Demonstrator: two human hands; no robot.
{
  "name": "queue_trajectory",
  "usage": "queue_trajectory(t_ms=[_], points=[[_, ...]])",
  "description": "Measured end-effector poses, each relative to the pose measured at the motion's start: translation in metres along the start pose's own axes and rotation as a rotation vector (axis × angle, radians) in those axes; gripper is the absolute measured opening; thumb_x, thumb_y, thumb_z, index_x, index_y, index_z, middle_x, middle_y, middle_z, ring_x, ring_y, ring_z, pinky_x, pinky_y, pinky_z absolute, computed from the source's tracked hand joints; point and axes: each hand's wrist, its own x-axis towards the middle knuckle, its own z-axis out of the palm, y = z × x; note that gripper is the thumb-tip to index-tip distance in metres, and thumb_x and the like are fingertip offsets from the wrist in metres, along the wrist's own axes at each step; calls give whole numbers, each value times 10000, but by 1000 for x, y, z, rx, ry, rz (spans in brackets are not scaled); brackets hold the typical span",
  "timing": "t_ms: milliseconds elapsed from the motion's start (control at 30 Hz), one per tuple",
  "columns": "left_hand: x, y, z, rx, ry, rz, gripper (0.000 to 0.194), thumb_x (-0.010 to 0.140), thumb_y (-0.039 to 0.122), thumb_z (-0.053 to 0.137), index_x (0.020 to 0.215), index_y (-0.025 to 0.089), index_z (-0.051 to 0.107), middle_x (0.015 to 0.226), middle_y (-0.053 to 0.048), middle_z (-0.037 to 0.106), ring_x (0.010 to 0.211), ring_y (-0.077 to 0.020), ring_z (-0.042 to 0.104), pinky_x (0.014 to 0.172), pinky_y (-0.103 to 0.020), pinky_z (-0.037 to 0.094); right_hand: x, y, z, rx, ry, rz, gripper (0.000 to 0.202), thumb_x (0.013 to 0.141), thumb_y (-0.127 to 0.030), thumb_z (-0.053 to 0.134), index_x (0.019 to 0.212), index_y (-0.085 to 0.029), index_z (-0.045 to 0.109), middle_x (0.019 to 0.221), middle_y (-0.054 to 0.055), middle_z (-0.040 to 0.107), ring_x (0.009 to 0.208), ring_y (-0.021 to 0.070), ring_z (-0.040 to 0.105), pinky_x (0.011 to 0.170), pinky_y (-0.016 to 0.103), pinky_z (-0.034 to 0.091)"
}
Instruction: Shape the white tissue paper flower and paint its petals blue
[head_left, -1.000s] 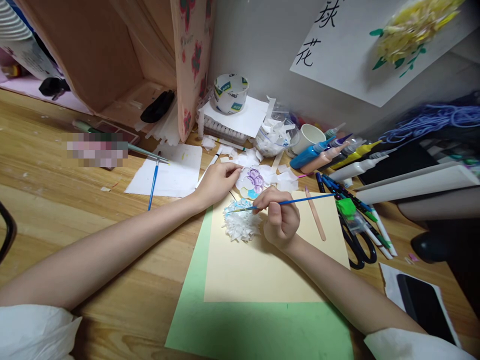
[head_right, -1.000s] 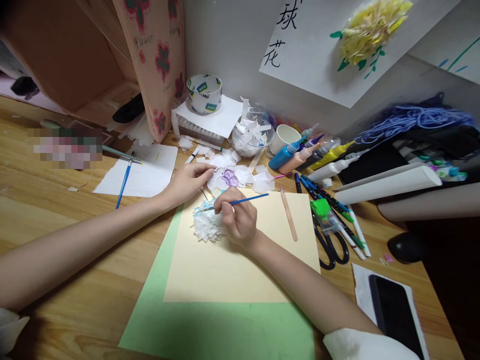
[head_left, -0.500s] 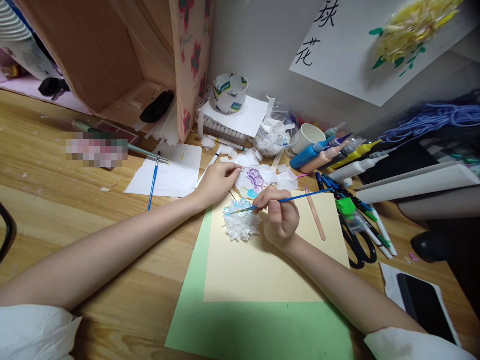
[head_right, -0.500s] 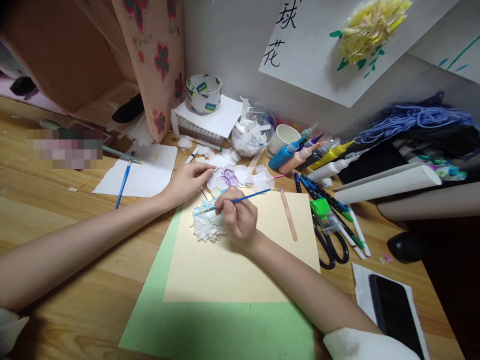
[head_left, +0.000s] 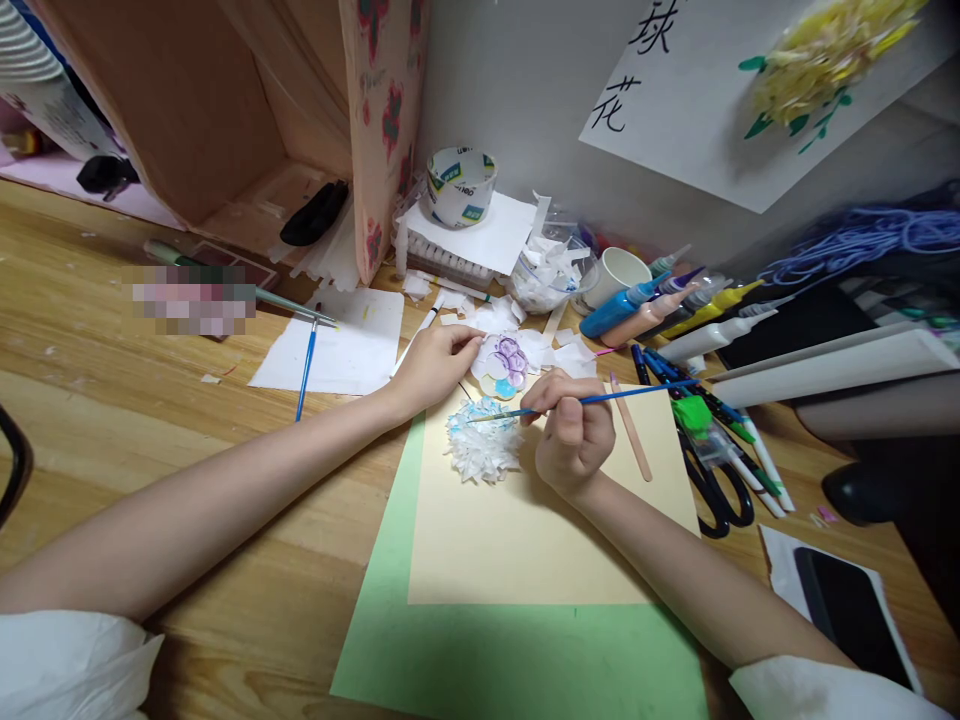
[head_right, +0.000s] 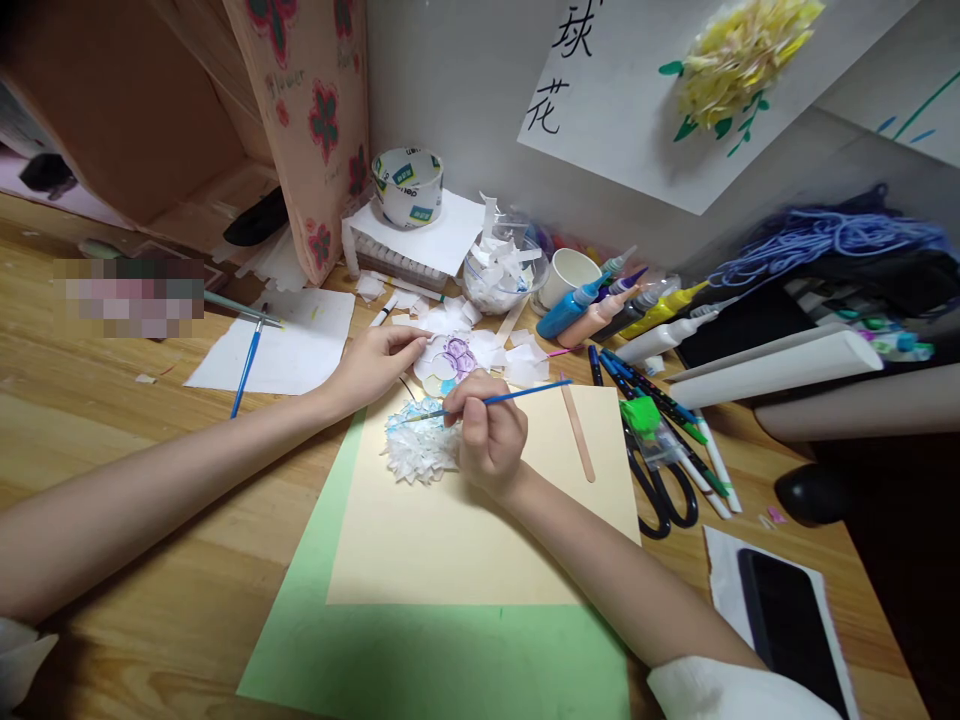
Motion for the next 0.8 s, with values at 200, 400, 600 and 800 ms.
queue_trajectory(t_ms=[200,400,600,800], points=[[-1,0,0,3,-5,-16,305,875,261,500,1059,166,725,980,-40,749,876,-173,672,854,-268,490,16,14,-10,-97,212,99,272,948,-333,409,721,-211,496,580,-46,422,460,88,451,421,237,336],[-1,0,0,-7,-3,-31,304,872,281,505,1056,179,725,926,-38,753,842,-176,675,828,-278,501,19,34,-19,-222,160,181,319,951,-381,413,698,-200,484,679,-29,487,514,74,453,477,236,369],[1,-3,0,-7,3,-42,296,865,298,516,1019,174,736,895,-35,753,811,-173,673,801,-270,502,17,36,-21,-265,158,139,328,963,-372,388,704,-197,485,688,-30,481,527,77,447,505,246,374],[0,-1,-1,-5,5,-30,291,867,300,515,1018,187,737,911,-36,753,847,-182,675,830,-284,502,19,33,-20,-215,182,140,299,950,-369,425,715,-205,507,673,-24,485,511,84,448,478,248,359]])
